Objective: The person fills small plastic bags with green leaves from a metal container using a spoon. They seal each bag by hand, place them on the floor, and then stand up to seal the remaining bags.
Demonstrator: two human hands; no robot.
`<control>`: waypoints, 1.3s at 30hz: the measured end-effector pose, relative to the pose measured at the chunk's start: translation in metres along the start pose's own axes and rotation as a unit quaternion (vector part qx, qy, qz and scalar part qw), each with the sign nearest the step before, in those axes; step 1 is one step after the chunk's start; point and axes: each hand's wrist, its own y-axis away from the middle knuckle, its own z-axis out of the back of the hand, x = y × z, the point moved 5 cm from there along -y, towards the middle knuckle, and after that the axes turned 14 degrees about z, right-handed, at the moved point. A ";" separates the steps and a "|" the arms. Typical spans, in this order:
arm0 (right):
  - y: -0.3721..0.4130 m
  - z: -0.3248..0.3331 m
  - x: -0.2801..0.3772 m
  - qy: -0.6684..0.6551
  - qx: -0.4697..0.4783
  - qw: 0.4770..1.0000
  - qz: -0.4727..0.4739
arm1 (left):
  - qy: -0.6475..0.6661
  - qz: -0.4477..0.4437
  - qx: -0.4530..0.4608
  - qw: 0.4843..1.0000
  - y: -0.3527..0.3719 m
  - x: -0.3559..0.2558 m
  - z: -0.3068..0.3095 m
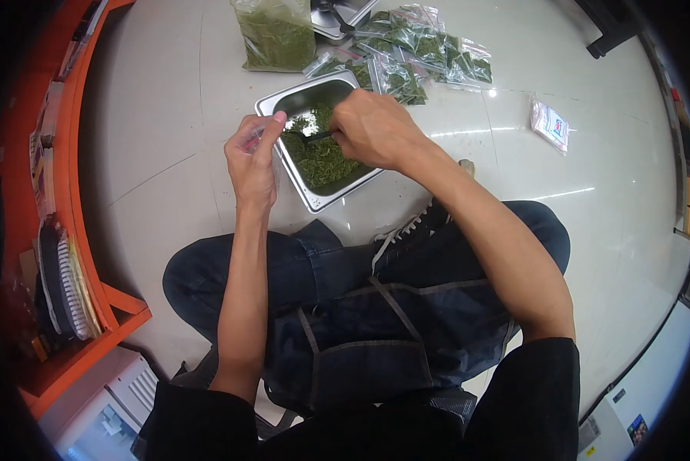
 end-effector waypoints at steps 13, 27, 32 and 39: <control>0.006 0.002 -0.061 -0.287 -0.009 0.941 -0.177 | 0.008 0.029 -0.044 0.999 -0.005 0.001 0.010; 0.020 -0.016 -0.088 -0.298 0.023 0.931 -0.210 | -0.015 0.037 -0.073 0.996 -0.008 0.000 0.017; 0.026 -0.023 -0.092 -0.300 0.034 0.929 -0.214 | -0.034 0.040 -0.086 0.995 -0.009 0.000 0.020; 0.028 -0.028 -0.091 -0.314 0.019 0.923 -0.220 | -0.069 0.027 -0.096 0.993 -0.011 0.001 0.019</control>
